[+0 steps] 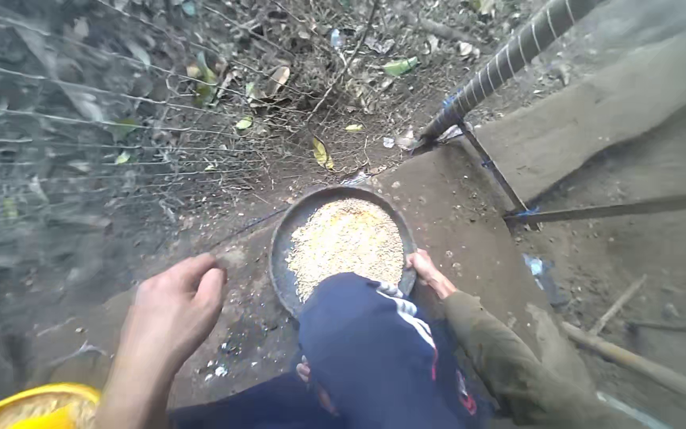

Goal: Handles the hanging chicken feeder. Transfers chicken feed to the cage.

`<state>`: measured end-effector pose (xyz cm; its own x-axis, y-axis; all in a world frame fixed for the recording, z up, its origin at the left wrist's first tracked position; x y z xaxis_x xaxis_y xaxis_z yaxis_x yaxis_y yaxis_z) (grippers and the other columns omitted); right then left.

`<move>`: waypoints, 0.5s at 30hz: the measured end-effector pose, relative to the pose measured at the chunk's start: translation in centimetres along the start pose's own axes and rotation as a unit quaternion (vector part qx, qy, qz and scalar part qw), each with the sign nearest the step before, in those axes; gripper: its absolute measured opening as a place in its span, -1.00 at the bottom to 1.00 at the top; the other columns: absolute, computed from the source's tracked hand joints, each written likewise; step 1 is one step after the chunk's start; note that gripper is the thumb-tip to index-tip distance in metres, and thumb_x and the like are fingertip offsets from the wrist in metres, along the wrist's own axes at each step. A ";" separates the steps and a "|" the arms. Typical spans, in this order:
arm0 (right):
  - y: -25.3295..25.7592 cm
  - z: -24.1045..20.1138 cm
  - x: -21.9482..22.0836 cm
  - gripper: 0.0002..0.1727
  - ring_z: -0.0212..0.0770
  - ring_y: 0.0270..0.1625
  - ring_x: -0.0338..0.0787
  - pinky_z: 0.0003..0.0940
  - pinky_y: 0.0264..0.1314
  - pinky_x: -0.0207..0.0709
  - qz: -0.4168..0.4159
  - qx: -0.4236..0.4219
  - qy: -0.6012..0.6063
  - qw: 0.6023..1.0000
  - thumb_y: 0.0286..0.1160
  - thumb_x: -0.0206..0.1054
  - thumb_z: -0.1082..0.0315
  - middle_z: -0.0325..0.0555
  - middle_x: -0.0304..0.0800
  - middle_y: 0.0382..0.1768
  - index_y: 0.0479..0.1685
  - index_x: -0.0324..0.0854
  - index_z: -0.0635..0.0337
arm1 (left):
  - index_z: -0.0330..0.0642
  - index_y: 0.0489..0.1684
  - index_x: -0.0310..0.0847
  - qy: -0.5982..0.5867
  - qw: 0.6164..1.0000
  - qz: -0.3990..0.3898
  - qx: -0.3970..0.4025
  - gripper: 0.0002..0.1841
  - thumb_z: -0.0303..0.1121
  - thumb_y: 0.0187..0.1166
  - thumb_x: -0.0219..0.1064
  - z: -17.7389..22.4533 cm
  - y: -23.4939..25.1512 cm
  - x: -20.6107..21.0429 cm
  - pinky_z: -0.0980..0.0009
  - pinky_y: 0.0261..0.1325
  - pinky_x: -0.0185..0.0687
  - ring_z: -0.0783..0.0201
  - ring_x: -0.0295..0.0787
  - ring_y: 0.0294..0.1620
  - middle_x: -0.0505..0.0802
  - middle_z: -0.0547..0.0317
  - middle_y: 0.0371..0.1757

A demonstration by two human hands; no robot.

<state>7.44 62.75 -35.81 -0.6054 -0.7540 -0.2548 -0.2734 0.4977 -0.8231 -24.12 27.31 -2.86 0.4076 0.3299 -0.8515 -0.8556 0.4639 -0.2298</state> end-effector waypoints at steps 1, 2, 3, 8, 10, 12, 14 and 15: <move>-0.7 1.2 -1.8 -0.56 -0.09 -0.34 0.75 -0.06 -0.37 0.67 0.019 0.000 0.034 0.999 0.01 0.25 0.67 0.09 0.72 -0.27 0.04 0.53 0.34 | -0.18 -0.45 0.68 0.000 1.000 -0.008 0.012 -0.60 -0.16 0.58 -0.03 0.6 1.0 0.6 -0.11 -0.42 0.39 0.02 0.64 -0.48 0.69 0.02 -0.55; -1.7 2.5 -3.9 -0.56 -0.09 -0.35 0.75 -0.06 -0.39 0.67 0.040 0.003 0.069 0.997 0.01 0.24 0.67 0.09 0.72 -0.28 0.04 0.51 0.35 | -0.17 -0.46 0.67 0.001 0.999 -0.017 0.027 -0.60 -0.17 0.58 -0.03 1.2 1.8 1.2 -0.11 -0.41 0.38 0.01 0.64 -0.47 0.68 0.02 -0.55; -2.8 3.9 -5.8 -0.57 -0.10 -0.37 0.72 -0.07 -0.41 0.64 0.066 0.008 0.103 0.992 0.03 0.23 0.66 0.07 0.69 -0.29 0.03 0.49 0.33 | -0.17 -0.45 0.68 0.004 0.999 -0.027 0.043 -0.60 -0.17 0.59 -0.03 1.8 2.6 1.7 -0.12 -0.41 0.39 0.00 0.65 -0.47 0.69 0.01 -0.56; -7.9 3.4 -9.9 -0.79 -0.24 -0.53 0.57 -0.24 -0.53 0.53 0.200 -0.028 0.213 0.956 0.13 0.17 0.70 -0.08 0.55 -0.48 -0.28 0.45 0.27 | -0.21 -0.36 0.71 -0.025 0.990 -0.094 0.099 -0.64 -0.24 0.70 0.03 6.6 6.1 5.2 -0.21 -0.38 0.41 -0.12 0.64 -0.45 0.69 -0.10 -0.53; -8.5 3.5 -10.6 -0.78 -0.18 -0.50 0.62 -0.16 -0.52 0.56 0.229 -0.053 0.248 0.940 -0.02 0.20 0.68 -0.02 0.61 -0.47 -0.35 0.46 0.27 | -0.24 -0.17 0.77 -0.022 0.986 -0.139 0.086 -0.67 -0.30 0.77 0.07 8.6 7.5 6.7 -0.32 -0.20 0.48 -0.23 0.72 -0.29 0.77 -0.24 -0.38; -10.2 3.6 -12.1 -0.78 -0.11 -0.43 0.64 -0.08 -0.47 0.57 0.256 -0.050 0.269 0.927 0.01 0.22 0.68 0.06 0.62 -0.40 -0.31 0.46 0.30 | -0.22 -0.01 0.74 -0.012 0.981 -0.173 0.081 -0.68 -0.28 0.79 0.05 10.2 8.5 8.9 -0.36 -0.08 0.50 -0.27 0.74 -0.16 0.79 -0.27 -0.26; -12.8 2.7 -14.0 -0.79 -0.05 -0.31 0.63 -0.01 -0.35 0.56 0.278 -0.043 0.276 0.919 0.10 0.21 0.71 0.12 0.62 -0.29 -0.26 0.49 0.35 | -0.22 0.17 0.66 -0.005 0.975 -0.205 0.079 -0.64 -0.21 0.80 0.00 11.5 9.2 11.4 -0.40 0.02 0.50 -0.31 0.75 -0.03 0.80 -0.31 -0.12; -13.7 2.3 -14.9 -0.80 -0.05 -0.31 0.64 -0.01 -0.35 0.57 0.288 -0.045 0.280 0.915 0.09 0.20 0.69 0.12 0.63 -0.29 -0.28 0.49 0.34 | -0.23 0.27 0.62 -0.004 0.972 -0.223 0.073 -0.60 -0.16 0.82 -0.02 11.9 9.5 12.6 -0.41 0.10 0.49 -0.34 0.74 0.07 0.80 -0.34 -0.03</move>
<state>21.93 66.24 -21.91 -0.9497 -0.0300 -0.3118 0.1662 0.7955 -0.5827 -23.26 45.68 -10.14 0.7306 0.0751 -0.6787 -0.5387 0.6742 -0.5052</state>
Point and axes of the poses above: each hand's wrist, its own y-axis towards the middle knuckle, its own x-axis out of the palm, z = x × y, the point moved 10 cm from there along y, towards the middle knuckle
